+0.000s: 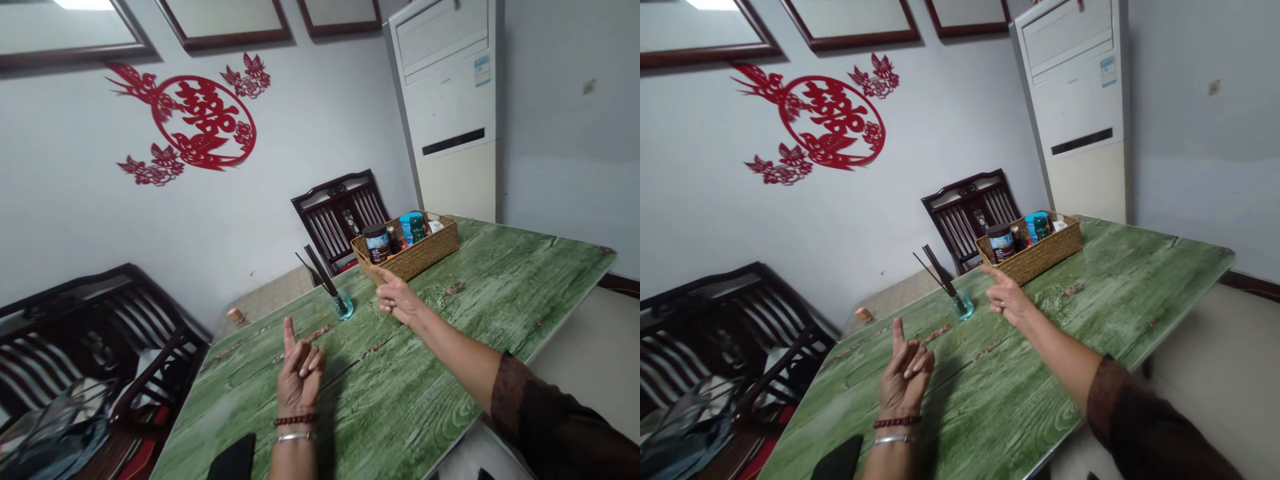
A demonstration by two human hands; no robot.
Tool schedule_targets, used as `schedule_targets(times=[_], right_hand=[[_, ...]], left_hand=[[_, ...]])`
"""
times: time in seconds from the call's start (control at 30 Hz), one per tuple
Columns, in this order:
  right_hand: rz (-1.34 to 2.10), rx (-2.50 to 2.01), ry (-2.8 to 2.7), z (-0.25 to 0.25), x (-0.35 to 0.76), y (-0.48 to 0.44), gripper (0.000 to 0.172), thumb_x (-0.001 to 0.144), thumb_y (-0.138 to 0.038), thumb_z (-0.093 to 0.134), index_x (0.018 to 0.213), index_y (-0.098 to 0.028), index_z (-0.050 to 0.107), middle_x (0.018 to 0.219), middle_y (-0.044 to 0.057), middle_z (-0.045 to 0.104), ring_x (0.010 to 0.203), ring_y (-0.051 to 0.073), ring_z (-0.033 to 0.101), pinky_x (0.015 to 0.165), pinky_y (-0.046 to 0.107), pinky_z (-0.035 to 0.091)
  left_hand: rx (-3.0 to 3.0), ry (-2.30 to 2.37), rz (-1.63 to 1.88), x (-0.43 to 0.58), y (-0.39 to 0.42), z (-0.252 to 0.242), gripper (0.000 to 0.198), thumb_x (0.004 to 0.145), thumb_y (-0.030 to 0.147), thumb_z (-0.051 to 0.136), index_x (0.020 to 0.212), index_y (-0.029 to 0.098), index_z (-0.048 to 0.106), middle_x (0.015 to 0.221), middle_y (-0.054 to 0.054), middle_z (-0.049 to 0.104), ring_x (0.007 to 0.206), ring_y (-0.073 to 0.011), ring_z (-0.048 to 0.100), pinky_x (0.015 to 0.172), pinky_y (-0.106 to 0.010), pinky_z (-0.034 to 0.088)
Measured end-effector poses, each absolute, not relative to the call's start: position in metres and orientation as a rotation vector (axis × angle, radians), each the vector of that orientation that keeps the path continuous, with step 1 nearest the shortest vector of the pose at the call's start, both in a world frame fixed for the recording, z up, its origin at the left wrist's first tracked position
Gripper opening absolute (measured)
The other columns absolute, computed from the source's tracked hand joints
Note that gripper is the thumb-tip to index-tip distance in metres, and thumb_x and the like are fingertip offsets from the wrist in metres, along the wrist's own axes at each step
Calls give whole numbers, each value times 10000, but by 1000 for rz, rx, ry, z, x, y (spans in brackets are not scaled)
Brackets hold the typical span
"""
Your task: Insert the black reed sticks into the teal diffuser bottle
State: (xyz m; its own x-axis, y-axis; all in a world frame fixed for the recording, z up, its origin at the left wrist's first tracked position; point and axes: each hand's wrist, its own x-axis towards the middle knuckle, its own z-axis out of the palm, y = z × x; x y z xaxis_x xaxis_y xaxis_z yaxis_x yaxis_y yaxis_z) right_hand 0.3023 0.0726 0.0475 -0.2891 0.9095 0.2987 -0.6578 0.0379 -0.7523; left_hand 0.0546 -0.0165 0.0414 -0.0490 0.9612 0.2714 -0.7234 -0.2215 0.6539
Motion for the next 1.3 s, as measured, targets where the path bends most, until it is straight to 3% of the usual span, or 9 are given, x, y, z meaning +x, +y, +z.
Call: schedule_targets(times=[0.17,0.47,0.67,0.8,0.87,0.97,1.1,1.2,1.3], right_hand=[[1666,-37,-964,82,299,59,661,704,-188,690,1338,-310,547,509,-150,181,448,70,120,469,197,240],[1920,-104,-829,-24,274,63,531,659,-170,696,1174,-272,617,470,-162,148,431,59,50,452,195,123],[1933,-154,-805,-27,278,64,498,634,-174,692,1122,-253,630,444,-167,201,434,58,52,462,206,108],[1918,-169,-786,-27,274,65,484,631,-178,695,1103,-259,626,435,-170,220,425,58,66,463,203,132],[1899,-207,-739,-29,268,68,477,621,-191,703,1087,-253,623,429,-171,248,415,57,98,459,201,170],[1802,-372,-637,-31,259,73,435,626,-261,706,1050,-227,617,431,-166,294,399,55,163,452,200,213],[1636,-585,-590,-34,253,80,387,636,-355,709,979,-207,609,447,-153,335,390,53,226,434,198,236],[1550,-634,-597,-37,253,83,400,630,-408,727,953,-204,608,473,-143,361,398,53,258,432,197,264],[1449,-677,-638,-40,253,87,386,649,-452,715,928,-207,608,512,-126,378,421,65,293,434,203,289]], left_hand=[[798,329,1640,61,-25,40,817,824,4,657,1501,401,432,592,112,469,399,-13,435,451,-120,420],[677,379,1570,61,-11,-6,782,828,-8,642,1474,399,472,525,125,374,373,-10,426,412,-92,367],[678,369,1592,59,-19,-2,733,850,-10,612,1448,398,495,545,117,384,383,-12,403,421,-83,358],[686,478,1684,50,-6,6,513,869,145,710,1326,345,592,547,114,373,405,-21,385,471,-105,395],[754,779,1707,47,15,10,450,847,302,767,1266,321,605,610,96,463,486,-45,487,572,-164,484],[1014,1354,1626,48,60,15,685,761,409,818,1353,290,493,1004,-30,654,883,-164,686,835,-344,559],[1185,1554,1579,61,119,12,942,557,321,920,1365,202,452,1309,-160,572,1283,-304,547,1053,-477,437],[1328,1619,1536,71,149,5,857,495,255,907,1257,185,522,1300,-150,589,1330,-319,502,1099,-493,387],[1440,1635,1463,76,158,-2,671,515,241,873,1119,172,587,1118,-108,669,1155,-301,616,1040,-504,437]])
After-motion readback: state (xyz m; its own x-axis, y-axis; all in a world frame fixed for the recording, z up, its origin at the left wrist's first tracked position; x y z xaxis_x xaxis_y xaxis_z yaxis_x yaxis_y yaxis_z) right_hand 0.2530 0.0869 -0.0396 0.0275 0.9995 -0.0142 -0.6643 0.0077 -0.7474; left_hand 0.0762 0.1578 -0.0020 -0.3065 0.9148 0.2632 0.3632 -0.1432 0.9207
